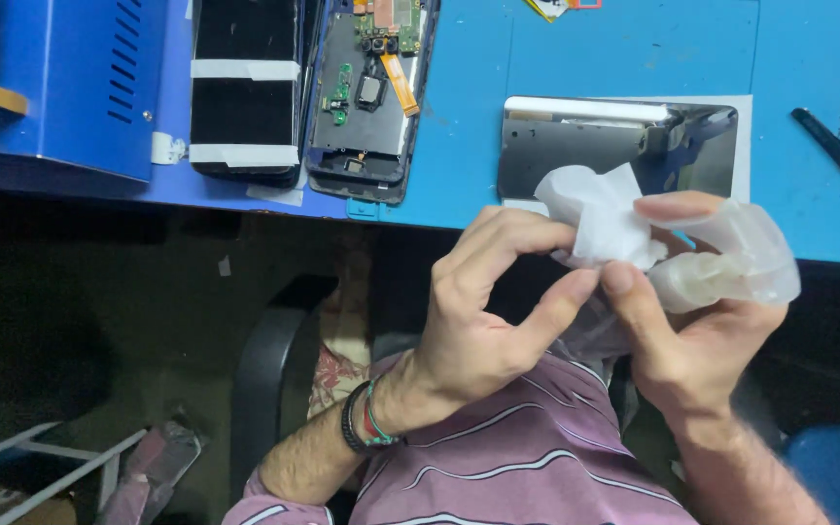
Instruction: Cleaning and preparing a new mobile phone screen for installation by peeling off protective film and wiping it down.
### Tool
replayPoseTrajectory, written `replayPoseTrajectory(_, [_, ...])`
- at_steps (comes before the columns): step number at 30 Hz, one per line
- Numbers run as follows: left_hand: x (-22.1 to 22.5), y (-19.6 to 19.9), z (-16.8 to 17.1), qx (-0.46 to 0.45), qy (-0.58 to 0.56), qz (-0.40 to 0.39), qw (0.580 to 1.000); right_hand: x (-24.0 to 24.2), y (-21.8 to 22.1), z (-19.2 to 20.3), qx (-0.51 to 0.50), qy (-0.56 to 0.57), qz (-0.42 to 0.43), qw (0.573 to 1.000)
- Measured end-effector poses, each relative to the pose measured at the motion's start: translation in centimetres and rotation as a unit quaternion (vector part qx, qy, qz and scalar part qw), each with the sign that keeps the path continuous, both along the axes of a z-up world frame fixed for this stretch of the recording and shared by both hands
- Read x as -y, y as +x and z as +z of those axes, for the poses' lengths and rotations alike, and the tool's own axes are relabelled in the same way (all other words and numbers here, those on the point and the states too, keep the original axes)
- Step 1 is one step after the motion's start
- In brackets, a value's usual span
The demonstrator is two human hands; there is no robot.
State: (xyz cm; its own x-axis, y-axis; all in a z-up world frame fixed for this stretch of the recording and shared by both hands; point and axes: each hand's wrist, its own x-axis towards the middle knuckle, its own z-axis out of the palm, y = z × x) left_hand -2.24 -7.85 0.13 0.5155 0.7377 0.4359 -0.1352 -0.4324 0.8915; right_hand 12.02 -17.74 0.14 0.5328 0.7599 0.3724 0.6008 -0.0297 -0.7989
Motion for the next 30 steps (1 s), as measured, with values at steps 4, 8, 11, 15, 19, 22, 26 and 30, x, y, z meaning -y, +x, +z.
replayPoseTrajectory(4, [-0.5,0.3,-0.1,0.0,-0.05,-0.025,0.998,-0.4,-0.5,-0.3,0.025,0.049,0.041,0.998])
replayPoseTrajectory(8, [-1.5,-0.2,-0.3,0.024,-0.239,-0.043,0.97,-0.1,0.2,0.7,-0.051,0.078,0.069,0.993])
replayPoseTrajectory(11, [-2.6,-0.6,0.6,-0.028,-0.244,-0.075,0.966,0.4,0.8,2.2,0.036,0.018,0.073,0.996])
replayPoseTrajectory(15, [-3.1,-0.5,1.1,-0.041,-0.238,-0.127,0.962,0.9,1.0,3.5,-0.081,0.001,0.105,0.991])
replayPoseTrajectory(19, [-3.3,-0.6,0.9,-0.015,-0.226,0.005,0.974,1.5,-0.2,4.5,-0.063,-0.042,0.102,0.992])
replayPoseTrajectory(22, [-3.5,-1.7,1.1,0.06,-0.252,0.063,0.964,1.0,-0.4,4.6,0.011,-0.141,0.164,0.976])
replayPoseTrajectory(26, [-2.9,-3.3,1.9,0.062,-0.206,0.084,0.973,-1.2,-2.1,4.9,0.039,-0.091,0.222,0.97])
replayPoseTrajectory(30, [-1.9,-3.9,2.7,0.062,-0.207,0.071,0.974,-1.3,-3.4,5.6,0.07,-0.083,0.207,0.972])
